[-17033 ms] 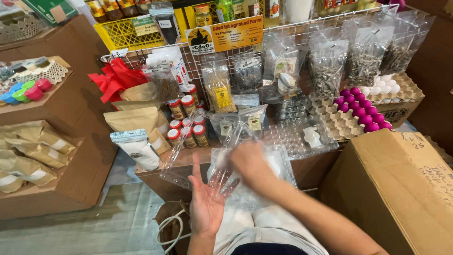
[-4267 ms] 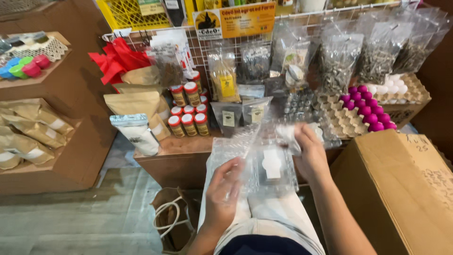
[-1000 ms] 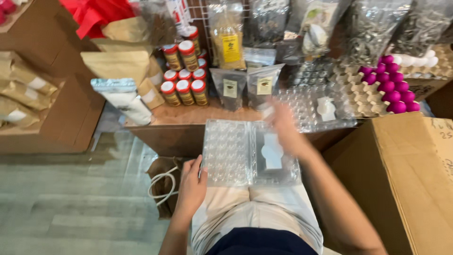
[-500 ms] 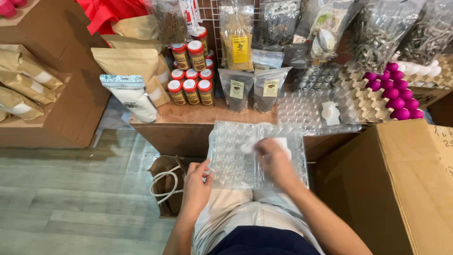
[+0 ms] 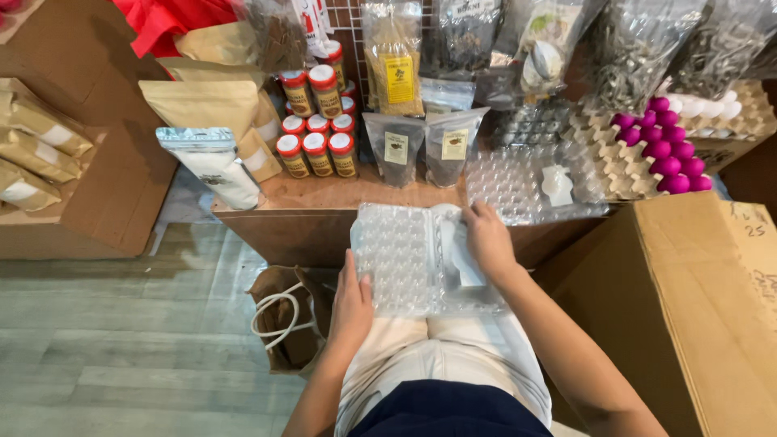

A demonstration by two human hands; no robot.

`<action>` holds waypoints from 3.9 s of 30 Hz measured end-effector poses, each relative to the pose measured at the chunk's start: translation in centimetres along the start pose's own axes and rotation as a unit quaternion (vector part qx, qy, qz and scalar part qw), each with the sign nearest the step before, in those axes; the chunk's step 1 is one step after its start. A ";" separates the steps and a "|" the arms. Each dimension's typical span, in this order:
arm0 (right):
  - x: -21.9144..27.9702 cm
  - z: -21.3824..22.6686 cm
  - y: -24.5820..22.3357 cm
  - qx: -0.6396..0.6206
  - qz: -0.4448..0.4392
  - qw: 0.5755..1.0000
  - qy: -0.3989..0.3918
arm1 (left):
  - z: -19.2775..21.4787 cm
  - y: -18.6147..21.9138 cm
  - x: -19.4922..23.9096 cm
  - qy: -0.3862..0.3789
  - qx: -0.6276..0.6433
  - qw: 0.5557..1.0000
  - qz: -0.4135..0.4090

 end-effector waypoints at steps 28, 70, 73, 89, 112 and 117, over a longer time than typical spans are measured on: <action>9.9 0.1 -2.6 -0.166 -0.028 0.980 -0.107 | -1.8 -1.9 0.0 0.065 0.036 0.997 0.028; 11.1 0.7 -7.4 -0.281 0.015 0.959 -0.043 | -2.3 -1.7 -0.3 0.071 0.062 0.995 0.027; 9.3 0.7 -7.4 -0.271 0.043 0.962 -0.010 | -2.0 -1.7 -0.3 0.062 0.074 0.995 0.025; -2.2 0.9 -4.5 -0.074 0.074 0.993 -0.046 | -1.3 -0.3 -0.1 0.064 0.086 0.994 0.012; 11.0 5.7 -0.2 -0.125 -0.014 0.989 -0.079 | -2.3 -1.7 -0.7 0.084 0.057 0.995 0.020; 9.5 6.3 -6.4 -0.360 -0.071 0.918 -0.149 | -2.0 -2.6 0.1 0.085 0.088 0.992 0.032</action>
Point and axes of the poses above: each hand's wrist, its own x-axis away from the middle knuckle, its own z-axis out of the back of the hand, y = z × x, the point moved 3 cm from there along -x, towards the middle knuckle, and after that the axes turned 4 degrees about y, right-handed, at the moved point
